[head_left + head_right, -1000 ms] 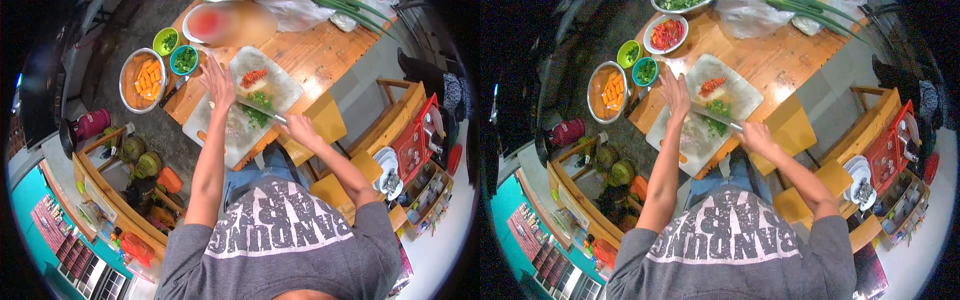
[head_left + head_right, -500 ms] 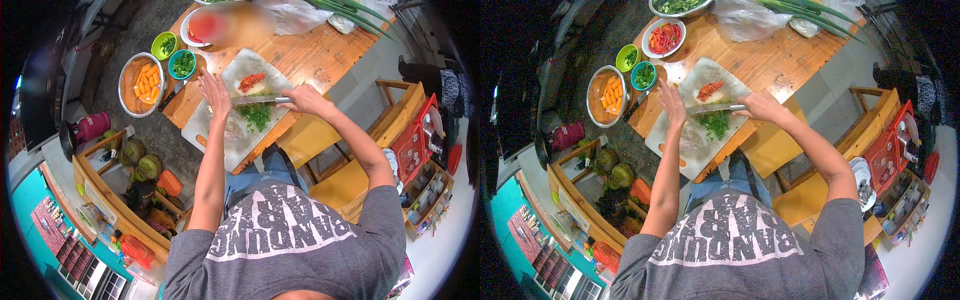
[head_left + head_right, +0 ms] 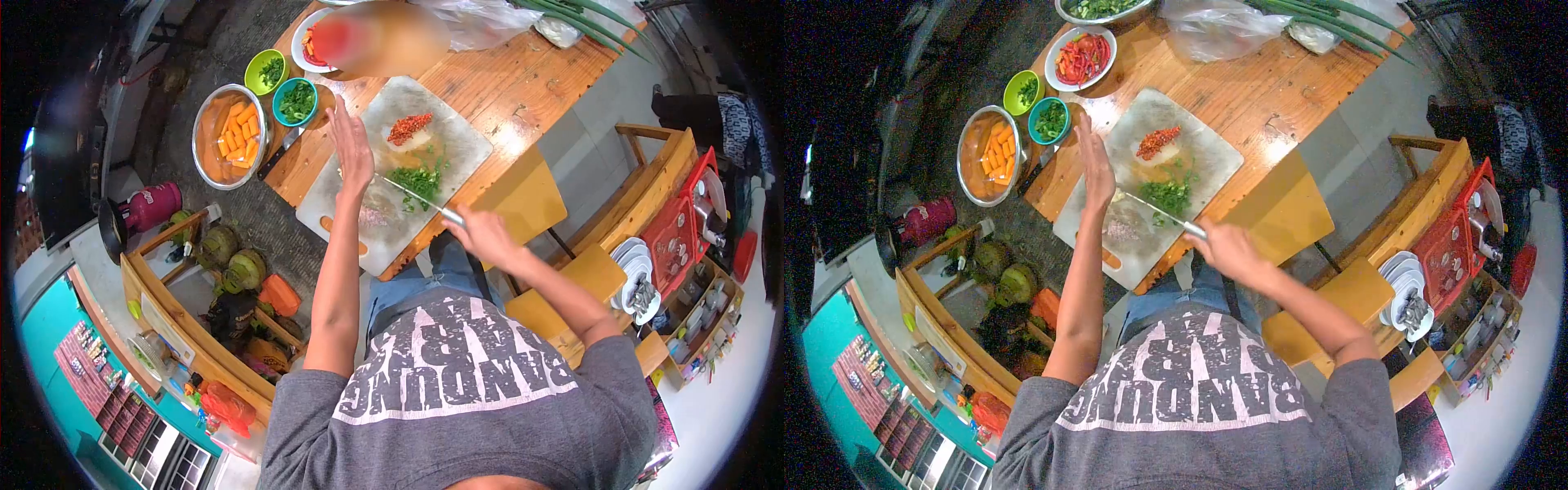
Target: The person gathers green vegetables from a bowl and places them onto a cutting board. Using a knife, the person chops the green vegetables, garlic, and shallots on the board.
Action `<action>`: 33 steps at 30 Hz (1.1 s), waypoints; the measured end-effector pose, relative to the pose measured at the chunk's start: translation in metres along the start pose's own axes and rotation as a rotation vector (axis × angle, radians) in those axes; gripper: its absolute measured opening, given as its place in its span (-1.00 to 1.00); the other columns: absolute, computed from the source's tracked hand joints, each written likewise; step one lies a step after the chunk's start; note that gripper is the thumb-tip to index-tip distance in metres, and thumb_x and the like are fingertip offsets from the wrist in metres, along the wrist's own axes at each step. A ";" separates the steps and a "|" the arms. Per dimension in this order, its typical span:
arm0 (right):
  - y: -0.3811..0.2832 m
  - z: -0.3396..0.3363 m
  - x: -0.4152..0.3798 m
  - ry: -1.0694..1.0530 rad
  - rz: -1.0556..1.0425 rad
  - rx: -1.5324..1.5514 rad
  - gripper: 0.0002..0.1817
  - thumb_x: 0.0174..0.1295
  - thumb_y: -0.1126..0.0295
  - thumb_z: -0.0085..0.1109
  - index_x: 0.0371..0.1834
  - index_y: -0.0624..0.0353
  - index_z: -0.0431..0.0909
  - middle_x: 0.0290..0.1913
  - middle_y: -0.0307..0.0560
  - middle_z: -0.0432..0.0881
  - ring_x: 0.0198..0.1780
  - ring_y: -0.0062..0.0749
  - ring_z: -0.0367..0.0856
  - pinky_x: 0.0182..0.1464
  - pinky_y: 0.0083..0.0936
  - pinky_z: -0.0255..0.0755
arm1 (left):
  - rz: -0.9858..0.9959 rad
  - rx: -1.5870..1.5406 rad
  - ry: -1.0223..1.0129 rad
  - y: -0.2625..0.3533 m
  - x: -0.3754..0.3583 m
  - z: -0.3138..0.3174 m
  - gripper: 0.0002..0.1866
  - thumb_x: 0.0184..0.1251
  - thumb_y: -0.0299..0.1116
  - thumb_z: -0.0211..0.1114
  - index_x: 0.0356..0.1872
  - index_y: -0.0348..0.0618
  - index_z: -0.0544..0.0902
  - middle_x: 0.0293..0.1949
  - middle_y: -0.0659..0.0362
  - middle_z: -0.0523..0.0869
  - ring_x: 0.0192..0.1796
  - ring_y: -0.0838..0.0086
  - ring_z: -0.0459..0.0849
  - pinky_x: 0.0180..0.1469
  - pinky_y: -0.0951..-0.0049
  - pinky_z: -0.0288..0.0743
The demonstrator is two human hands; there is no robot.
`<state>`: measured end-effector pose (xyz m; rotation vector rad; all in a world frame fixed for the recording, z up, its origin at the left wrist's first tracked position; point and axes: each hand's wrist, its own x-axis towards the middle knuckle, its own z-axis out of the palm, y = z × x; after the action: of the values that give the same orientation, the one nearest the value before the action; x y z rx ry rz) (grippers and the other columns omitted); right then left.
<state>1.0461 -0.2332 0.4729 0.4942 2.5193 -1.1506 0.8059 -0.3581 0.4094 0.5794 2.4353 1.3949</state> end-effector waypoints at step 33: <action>-0.013 0.102 -0.034 0.138 0.272 0.464 -0.61 0.44 0.06 0.02 -0.22 0.24 0.47 -0.50 0.27 0.59 -0.38 0.26 0.61 -0.38 0.01 0.38 | -0.057 0.022 0.066 -0.016 -0.039 -0.044 -0.47 0.64 -0.11 -0.26 0.44 -0.18 0.27 0.42 -0.01 0.33 0.54 0.11 0.09 0.54 0.14 -0.14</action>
<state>1.0852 -0.3258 0.4325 1.0290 2.1878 -1.6343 0.8186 -0.4174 0.4190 0.4713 2.5009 1.3880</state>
